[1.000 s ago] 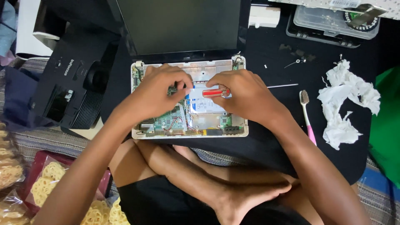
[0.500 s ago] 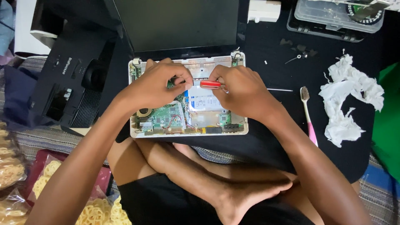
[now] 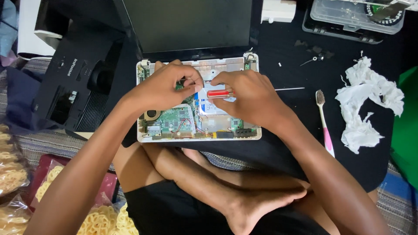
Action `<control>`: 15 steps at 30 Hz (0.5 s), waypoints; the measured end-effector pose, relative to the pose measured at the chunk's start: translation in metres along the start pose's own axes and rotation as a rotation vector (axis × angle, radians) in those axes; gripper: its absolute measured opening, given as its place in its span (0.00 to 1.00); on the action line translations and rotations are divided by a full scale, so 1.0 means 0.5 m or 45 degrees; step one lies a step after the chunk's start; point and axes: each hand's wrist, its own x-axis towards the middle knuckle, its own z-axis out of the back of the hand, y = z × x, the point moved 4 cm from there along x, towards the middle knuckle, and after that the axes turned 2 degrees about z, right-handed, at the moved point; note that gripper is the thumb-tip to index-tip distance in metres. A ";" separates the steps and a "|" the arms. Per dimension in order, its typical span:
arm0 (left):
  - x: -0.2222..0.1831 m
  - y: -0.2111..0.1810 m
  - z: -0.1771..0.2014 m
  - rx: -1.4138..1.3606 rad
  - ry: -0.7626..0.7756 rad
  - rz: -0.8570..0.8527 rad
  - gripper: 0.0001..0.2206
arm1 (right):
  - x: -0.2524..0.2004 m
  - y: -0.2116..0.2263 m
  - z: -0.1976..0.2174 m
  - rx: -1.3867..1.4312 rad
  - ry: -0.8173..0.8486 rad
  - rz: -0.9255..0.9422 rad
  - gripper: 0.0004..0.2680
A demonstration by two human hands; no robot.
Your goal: Disassembling and repairing a laptop by removing screws and disconnecting internal components.
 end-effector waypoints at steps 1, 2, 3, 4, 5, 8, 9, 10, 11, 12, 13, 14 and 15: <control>0.000 0.000 0.000 -0.011 0.005 -0.002 0.09 | 0.000 0.002 -0.003 -0.011 -0.002 0.012 0.11; -0.001 -0.001 0.001 -0.012 0.005 0.000 0.09 | 0.000 0.002 -0.007 -0.010 0.000 0.012 0.11; -0.001 -0.001 0.002 -0.033 0.004 0.005 0.07 | 0.000 0.006 -0.010 -0.054 -0.015 0.064 0.11; -0.001 -0.002 0.003 -0.054 0.003 0.010 0.06 | -0.001 0.010 -0.012 -0.097 -0.029 0.115 0.12; -0.002 0.001 0.000 -0.054 0.002 0.011 0.06 | 0.001 0.008 -0.016 -0.097 -0.028 0.117 0.12; -0.001 0.011 -0.007 -0.033 -0.009 0.030 0.06 | 0.003 0.006 -0.024 -0.156 -0.052 0.189 0.10; 0.000 0.015 -0.009 -0.021 -0.017 0.018 0.06 | 0.004 0.005 -0.026 -0.145 -0.047 0.193 0.10; 0.000 0.018 -0.011 -0.008 -0.025 0.006 0.05 | 0.005 0.004 -0.028 -0.133 -0.041 0.198 0.11; 0.000 0.018 -0.010 -0.008 -0.027 0.007 0.05 | 0.003 0.006 -0.024 -0.134 -0.040 0.200 0.11; 0.000 0.018 -0.010 -0.004 -0.030 -0.001 0.05 | 0.001 0.011 -0.020 -0.193 -0.035 0.224 0.11; 0.000 0.018 -0.011 -0.002 -0.031 -0.011 0.06 | -0.001 0.014 -0.017 -0.251 -0.030 0.246 0.11; 0.000 0.017 -0.010 -0.003 -0.032 -0.011 0.06 | -0.001 0.011 -0.018 -0.252 -0.029 0.246 0.11; 0.000 0.017 -0.009 -0.013 -0.046 -0.002 0.06 | -0.002 0.011 -0.018 -0.276 -0.040 0.296 0.11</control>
